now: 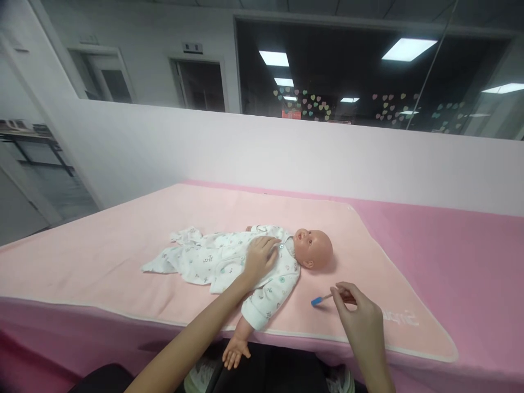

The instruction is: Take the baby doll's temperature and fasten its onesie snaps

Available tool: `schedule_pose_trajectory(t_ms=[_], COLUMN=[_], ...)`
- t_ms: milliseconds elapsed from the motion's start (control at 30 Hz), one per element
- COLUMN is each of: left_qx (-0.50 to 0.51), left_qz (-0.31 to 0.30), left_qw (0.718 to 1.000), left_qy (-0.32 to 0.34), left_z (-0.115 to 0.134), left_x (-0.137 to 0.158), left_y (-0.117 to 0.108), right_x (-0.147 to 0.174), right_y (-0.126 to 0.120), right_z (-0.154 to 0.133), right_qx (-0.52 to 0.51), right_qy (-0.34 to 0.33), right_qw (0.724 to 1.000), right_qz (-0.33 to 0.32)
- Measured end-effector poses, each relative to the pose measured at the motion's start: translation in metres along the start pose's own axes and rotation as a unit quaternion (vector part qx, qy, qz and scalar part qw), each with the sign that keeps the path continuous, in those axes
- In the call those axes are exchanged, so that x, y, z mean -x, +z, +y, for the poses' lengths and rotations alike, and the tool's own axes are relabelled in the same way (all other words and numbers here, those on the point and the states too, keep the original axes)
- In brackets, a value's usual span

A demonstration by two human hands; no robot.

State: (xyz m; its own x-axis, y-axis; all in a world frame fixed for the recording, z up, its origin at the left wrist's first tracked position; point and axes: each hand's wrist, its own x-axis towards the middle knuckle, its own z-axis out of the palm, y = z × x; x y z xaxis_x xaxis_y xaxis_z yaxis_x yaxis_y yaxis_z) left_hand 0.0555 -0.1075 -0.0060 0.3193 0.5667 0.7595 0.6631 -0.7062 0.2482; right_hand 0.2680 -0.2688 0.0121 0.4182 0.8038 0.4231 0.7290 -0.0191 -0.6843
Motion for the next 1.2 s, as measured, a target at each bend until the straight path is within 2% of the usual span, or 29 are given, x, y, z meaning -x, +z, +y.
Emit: schedule_pose_trajectory(t_ms=[133,267,367,433,500,533,633,700,900,1100,1200], left_qx=[-0.003,0.000,0.003,0.006,0.009,0.010,0.012,0.011,0.014,0.015,0.016], left_qz=[0.004,-0.002,-0.009,-0.011,-0.012,-0.013,-0.016,-0.015,-0.020,-0.022,-0.024], left_qw=[1.000,1.000,1.000,1.000,1.000,1.000,1.000,1.000,1.000,1.000,1.000], left_qy=[0.022,0.021,0.018,0.017,0.015,0.014,0.013,0.010,0.004,0.002,0.000], left_z=[-0.001,-0.001,-0.001,-0.001,-0.001,-0.001,-0.001,-0.001,-0.001,-0.001,-0.001], left_x=[0.003,0.004,0.004,0.004,0.005,0.005,0.005,0.005,0.006,0.006,0.005], left_y=[0.003,0.004,0.003,0.003,0.003,0.003,0.003,0.003,0.004,0.004,0.003], right_x=[-0.003,-0.003,-0.010,-0.023,-0.045,-0.059,-0.099,-0.114,-0.108,-0.094,-0.087], right_y=[0.014,0.041,0.048,0.038,0.013,-0.003,-0.044,-0.054,-0.043,-0.034,-0.025], right_z=[-0.010,0.002,0.008,0.001,-0.016,-0.027,-0.058,-0.073,-0.093,-0.100,-0.107], right_qx=[-0.025,-0.004,0.022,-0.009,-0.065,-0.087,-0.153,-0.161,-0.166,-0.221,-0.281], right_qy=[-0.036,-0.055,-0.066,-0.068,-0.085,-0.097,-0.173,-0.211,-0.228,-0.181,-0.139], right_qw=[0.997,0.991,0.983,0.971,0.951,0.945,0.942,0.937,0.914,0.907,0.890], right_qz=[-0.059,-0.118,-0.170,-0.228,-0.290,-0.301,-0.244,-0.227,-0.293,-0.311,-0.330])
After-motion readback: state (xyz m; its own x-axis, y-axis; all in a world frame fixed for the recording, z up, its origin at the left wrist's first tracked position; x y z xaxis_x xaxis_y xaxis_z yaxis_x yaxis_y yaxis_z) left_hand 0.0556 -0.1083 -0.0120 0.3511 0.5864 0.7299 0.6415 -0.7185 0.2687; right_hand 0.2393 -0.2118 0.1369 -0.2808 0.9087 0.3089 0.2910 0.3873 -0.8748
